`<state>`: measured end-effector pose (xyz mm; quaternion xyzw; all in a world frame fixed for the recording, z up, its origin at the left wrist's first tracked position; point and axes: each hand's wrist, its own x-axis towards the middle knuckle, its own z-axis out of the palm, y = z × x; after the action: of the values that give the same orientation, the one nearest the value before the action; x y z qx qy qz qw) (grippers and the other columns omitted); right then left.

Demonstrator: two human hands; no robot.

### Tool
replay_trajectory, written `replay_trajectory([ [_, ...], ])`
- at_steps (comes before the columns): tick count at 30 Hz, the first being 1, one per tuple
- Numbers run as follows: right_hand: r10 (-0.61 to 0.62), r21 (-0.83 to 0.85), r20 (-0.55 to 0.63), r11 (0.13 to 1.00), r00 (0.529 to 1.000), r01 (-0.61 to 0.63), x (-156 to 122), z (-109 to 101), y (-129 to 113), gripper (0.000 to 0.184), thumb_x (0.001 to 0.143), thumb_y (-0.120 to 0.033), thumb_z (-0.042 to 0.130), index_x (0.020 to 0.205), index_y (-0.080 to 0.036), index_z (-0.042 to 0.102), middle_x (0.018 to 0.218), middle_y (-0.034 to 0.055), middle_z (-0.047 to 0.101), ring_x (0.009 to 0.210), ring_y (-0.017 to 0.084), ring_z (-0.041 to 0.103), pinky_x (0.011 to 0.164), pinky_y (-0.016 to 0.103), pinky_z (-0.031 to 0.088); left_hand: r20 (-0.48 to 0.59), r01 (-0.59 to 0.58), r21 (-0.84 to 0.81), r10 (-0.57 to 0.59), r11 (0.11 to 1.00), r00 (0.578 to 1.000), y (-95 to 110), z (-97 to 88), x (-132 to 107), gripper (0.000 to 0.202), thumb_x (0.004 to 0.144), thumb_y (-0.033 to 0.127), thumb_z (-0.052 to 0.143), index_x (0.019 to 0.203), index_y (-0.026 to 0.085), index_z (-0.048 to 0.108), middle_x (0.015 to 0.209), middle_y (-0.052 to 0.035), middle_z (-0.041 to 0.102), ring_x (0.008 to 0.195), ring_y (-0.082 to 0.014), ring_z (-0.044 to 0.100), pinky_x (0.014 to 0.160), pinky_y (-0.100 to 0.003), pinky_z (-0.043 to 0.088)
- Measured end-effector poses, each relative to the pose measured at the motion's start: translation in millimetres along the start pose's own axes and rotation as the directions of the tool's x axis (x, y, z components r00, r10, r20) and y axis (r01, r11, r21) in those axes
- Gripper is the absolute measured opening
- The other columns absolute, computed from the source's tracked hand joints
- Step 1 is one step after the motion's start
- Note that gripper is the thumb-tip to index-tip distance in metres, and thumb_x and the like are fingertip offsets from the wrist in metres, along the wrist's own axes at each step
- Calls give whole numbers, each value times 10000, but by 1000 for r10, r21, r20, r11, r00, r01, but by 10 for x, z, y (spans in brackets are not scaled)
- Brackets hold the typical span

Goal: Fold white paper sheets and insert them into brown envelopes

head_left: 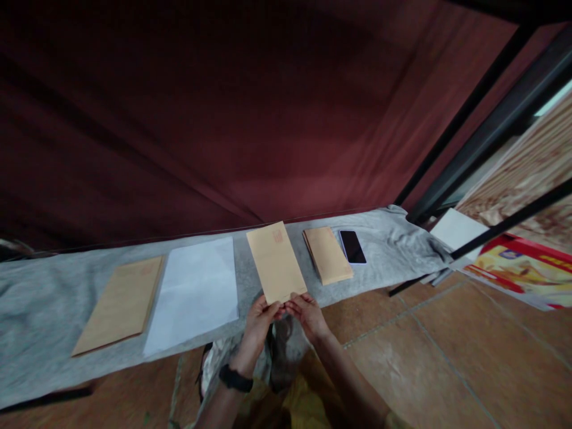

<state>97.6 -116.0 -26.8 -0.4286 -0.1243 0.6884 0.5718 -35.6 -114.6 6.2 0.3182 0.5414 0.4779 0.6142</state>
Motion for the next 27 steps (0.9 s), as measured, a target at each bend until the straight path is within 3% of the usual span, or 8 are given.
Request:
replay_trajectory([
  [4, 13, -1, -10, 1000, 1000, -13, -16, 46, -27, 430, 596, -462, 921, 748, -191, 624, 705, 13, 730, 692, 154, 710, 682, 246, 565, -28, -21, 12, 22, 1000, 999, -4, 13, -24, 485, 612, 408, 843, 984, 136, 691, 775, -39, 742, 562, -124, 612, 534, -236, 459],
  [8, 7, 37, -33, 999, 999, -6, -23, 55, -71, 462, 638, -534, 887, 824, -180, 656, 747, 21, 733, 684, 148, 698, 673, 247, 570, -25, -32, 17, 32, 999, 999, 4, -6, -42, 464, 610, 419, 848, 950, 141, 698, 757, -42, 738, 592, -145, 636, 559, -246, 468],
  [13, -12, 72, -75, 997, 997, 17, -28, -11, -96, 460, 602, -526, 913, 759, -211, 616, 681, -19, 691, 656, 152, 683, 661, 263, 573, 46, 3, 7, -3, 1000, 999, -41, -12, -26, 465, 628, 455, 819, 929, 130, 679, 765, -71, 738, 605, -189, 664, 591, -304, 515],
  [20, -77, 42, 48, 996, 996, 75, -55, -24, -28, 345, 623, -356, 928, 771, -201, 659, 738, -25, 714, 689, 132, 677, 710, 247, 553, 106, -45, 20, 43, 999, 993, -82, 66, 3, 403, 684, 464, 759, 937, 170, 652, 716, -33, 709, 583, -174, 646, 596, -306, 522],
  [27, -93, -4, 28, 996, 995, 94, -90, -43, 2, 311, 661, -393, 896, 750, -193, 676, 698, -11, 714, 672, 138, 679, 681, 256, 557, 92, -91, 105, 82, 990, 992, -112, 68, -26, 420, 705, 485, 753, 933, 146, 659, 692, -24, 695, 576, -156, 622, 559, -278, 478],
])
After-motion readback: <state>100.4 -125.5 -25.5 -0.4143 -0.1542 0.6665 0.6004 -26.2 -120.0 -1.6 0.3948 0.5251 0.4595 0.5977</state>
